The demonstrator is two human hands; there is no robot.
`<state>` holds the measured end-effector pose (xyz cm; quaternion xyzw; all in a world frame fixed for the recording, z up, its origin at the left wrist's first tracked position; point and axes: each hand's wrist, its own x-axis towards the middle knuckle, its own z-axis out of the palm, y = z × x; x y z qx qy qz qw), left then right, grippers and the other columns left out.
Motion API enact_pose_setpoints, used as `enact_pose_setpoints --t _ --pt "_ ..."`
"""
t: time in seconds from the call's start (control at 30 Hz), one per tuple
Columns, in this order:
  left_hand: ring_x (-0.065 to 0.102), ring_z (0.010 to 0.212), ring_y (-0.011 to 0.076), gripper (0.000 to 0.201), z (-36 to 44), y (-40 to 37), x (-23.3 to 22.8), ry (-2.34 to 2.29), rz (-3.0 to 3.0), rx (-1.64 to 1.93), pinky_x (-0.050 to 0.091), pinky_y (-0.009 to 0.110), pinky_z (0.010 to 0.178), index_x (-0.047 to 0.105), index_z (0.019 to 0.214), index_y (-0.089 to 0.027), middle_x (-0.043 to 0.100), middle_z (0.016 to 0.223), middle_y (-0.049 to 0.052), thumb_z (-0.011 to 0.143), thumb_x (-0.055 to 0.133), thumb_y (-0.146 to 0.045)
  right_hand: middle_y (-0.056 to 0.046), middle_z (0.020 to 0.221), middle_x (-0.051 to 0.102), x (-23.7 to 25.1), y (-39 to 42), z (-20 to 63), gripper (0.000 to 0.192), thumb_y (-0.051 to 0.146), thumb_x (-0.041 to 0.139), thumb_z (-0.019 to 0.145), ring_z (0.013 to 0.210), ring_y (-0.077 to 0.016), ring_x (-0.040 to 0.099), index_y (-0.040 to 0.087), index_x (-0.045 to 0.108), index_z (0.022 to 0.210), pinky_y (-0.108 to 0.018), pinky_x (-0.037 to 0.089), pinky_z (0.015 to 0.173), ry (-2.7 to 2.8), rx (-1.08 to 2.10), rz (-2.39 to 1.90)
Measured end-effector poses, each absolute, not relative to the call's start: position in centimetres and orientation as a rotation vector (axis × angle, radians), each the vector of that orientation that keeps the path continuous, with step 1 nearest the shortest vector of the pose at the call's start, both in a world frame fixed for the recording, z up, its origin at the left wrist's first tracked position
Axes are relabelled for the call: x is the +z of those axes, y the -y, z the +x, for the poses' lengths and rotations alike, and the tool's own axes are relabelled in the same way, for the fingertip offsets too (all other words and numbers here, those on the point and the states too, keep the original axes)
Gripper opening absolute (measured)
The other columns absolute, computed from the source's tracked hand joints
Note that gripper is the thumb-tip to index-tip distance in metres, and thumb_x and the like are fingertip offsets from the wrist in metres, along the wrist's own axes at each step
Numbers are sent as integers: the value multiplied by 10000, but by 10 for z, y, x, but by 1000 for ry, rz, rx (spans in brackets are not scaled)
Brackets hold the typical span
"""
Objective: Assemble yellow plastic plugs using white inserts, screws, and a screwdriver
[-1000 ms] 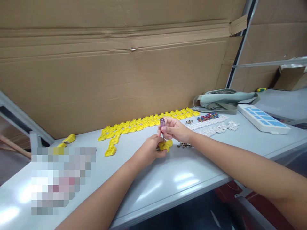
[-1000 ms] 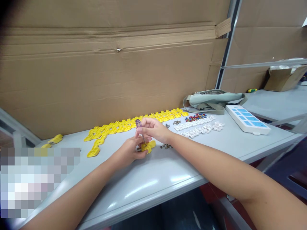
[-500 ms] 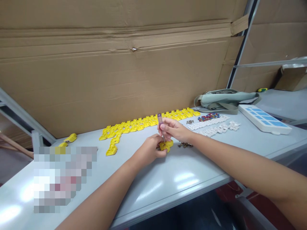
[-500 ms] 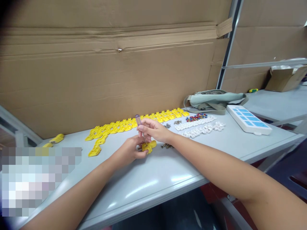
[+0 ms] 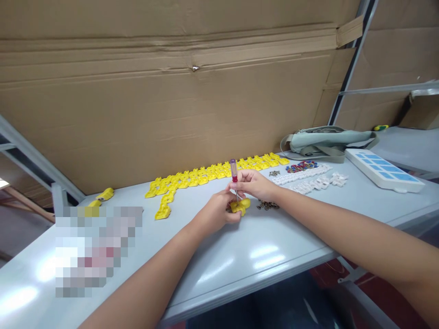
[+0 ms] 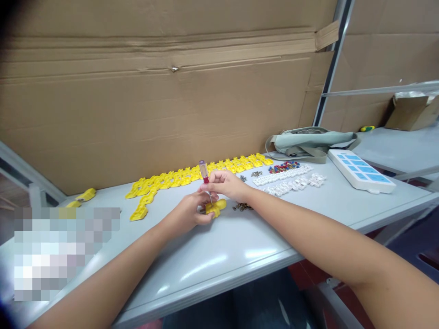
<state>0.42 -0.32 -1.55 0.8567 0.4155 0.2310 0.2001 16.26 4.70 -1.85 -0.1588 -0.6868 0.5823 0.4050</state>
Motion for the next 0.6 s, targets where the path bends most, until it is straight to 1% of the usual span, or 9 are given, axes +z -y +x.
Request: enact_pose_setpoints --t 0.1,0.17,0.23,0.37,0.47,0.53,0.6 --pt "495 636 121 207 4 3 -15 -1158 2393 646 431 253 637 612 843 -138 598 829 44 655 534 -171 54 532 535 -17 -48 166 279 357 656 725 478 -64 498 155 500 612 -203 406 495 1818 1419 -442" --pt "489 632 115 222 5 4 -14 -1130 2377 642 425 242 630 594 868 -149 585 816 28 658 524 -164 37 561 553 -17 -49 168 263 380 616 758 512 -70 519 141 566 663 -207 421 522 1915 1391 -463" --pt "480 629 112 204 5 5 -12 -1115 2370 643 418 236 620 580 856 -154 571 797 16 660 522 -159 20 591 567 -16 -50 170 286 400 566 795 536 -72 528 127 604 720 -209 430 543 1988 1363 -463" --pt "486 654 126 118 6 7 -11 -1124 2388 642 417 247 633 588 775 -149 570 773 21 668 539 -159 -5 669 593 -15 -52 173 326 419 496 841 574 -72 531 120 614 784 -211 441 574 2064 1310 -427" --pt "490 651 126 173 5 6 -13 -1124 2351 643 420 248 623 599 832 -144 575 787 27 670 541 -161 -19 716 600 -14 -52 174 354 435 449 863 588 -72 526 122 611 831 -213 443 575 2107 1312 -432" --pt "475 621 118 205 4 5 -15 -1124 2321 642 412 241 596 604 862 -134 567 763 23 670 540 -169 -22 723 604 -14 -50 174 336 426 468 856 585 -71 532 119 604 855 -210 445 569 2097 1351 -432" --pt "456 596 109 226 3 4 -16 -1123 2304 639 402 233 578 618 877 -134 559 728 14 670 534 -170 -10 698 610 -15 -49 174 290 392 562 805 570 -71 545 121 586 906 -205 446 553 2037 1418 -447"
